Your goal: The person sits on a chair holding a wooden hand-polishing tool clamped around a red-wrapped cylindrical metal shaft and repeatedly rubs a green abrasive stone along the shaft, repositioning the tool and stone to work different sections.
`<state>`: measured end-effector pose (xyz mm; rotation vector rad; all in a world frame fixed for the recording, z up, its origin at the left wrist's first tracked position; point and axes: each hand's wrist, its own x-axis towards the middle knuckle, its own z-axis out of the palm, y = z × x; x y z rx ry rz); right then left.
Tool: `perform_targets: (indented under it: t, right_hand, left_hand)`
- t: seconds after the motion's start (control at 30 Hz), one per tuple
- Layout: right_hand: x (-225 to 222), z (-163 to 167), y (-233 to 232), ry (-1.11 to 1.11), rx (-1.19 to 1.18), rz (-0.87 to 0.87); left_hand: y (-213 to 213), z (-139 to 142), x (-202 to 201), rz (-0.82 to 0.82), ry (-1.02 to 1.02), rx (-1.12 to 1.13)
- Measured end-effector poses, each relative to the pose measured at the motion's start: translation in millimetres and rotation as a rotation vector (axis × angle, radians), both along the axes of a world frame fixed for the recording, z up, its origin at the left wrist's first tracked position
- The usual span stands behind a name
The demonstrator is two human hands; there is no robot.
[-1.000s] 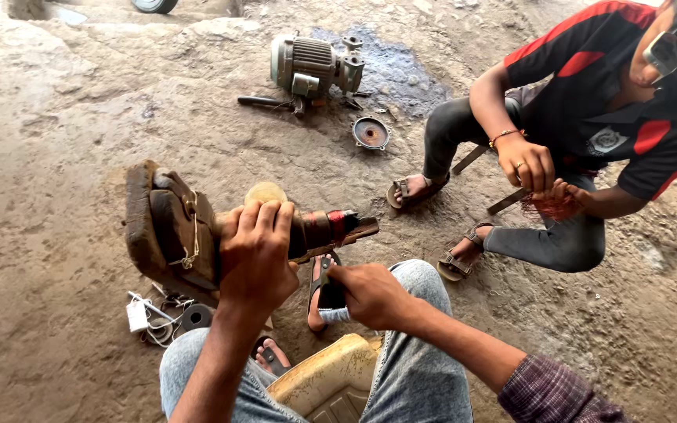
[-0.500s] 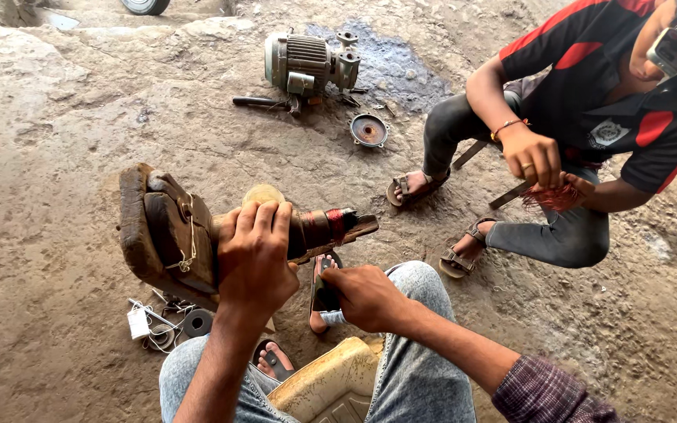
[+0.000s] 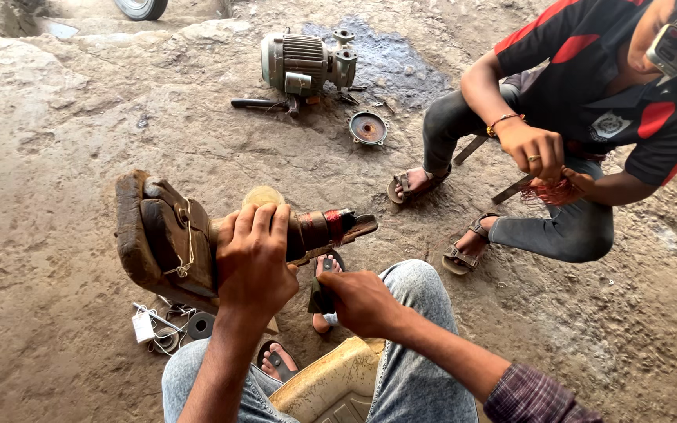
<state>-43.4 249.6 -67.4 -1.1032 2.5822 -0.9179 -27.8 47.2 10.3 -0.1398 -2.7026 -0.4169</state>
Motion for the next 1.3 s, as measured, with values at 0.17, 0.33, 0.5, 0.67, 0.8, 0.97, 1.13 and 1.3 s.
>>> perform_targets:
  t: [0.17,0.33,0.5,0.67,0.8,0.97,1.13,1.3]
  right_hand:
    - [7.7,-10.4,0.5,-0.049,0.032,-0.053]
    - [7.1,-24.9,-2.4,0.009,-0.095,-0.077]
    - [9.8,-40.4,-8.6,0.007,-0.118,-0.086]
    - [16.1,-49.1,-9.4,0.108,-0.268,-0.101]
    - [14.6,-51.3,-8.4,0.087,-0.278,-0.106]
    - [12.9,-55.2,-8.1,0.04,-0.301,-0.089]
    - [14.0,-59.4,-6.7,0.008,-0.251,-0.089]
    - [14.7,-57.2,-6.5,0.043,-0.275,-0.083]
  left_hand:
    - [0.7,-1.1,1.1,0.004,-0.01,0.011]
    - [2.1,0.7,-0.4,0.029,0.001,-0.002]
    - [4.6,2.7,-2.2,0.043,-0.003,0.0]
    - [6.5,1.6,-2.2,0.035,-0.006,-0.006]
    - [10.9,0.8,-6.7,0.032,-0.022,-0.01]
    - [15.4,1.4,-10.8,0.027,-0.023,-0.039]
    - [18.4,1.6,-11.5,0.029,-0.035,-0.042]
    - [15.4,3.6,-9.2,0.034,-0.039,-0.043]
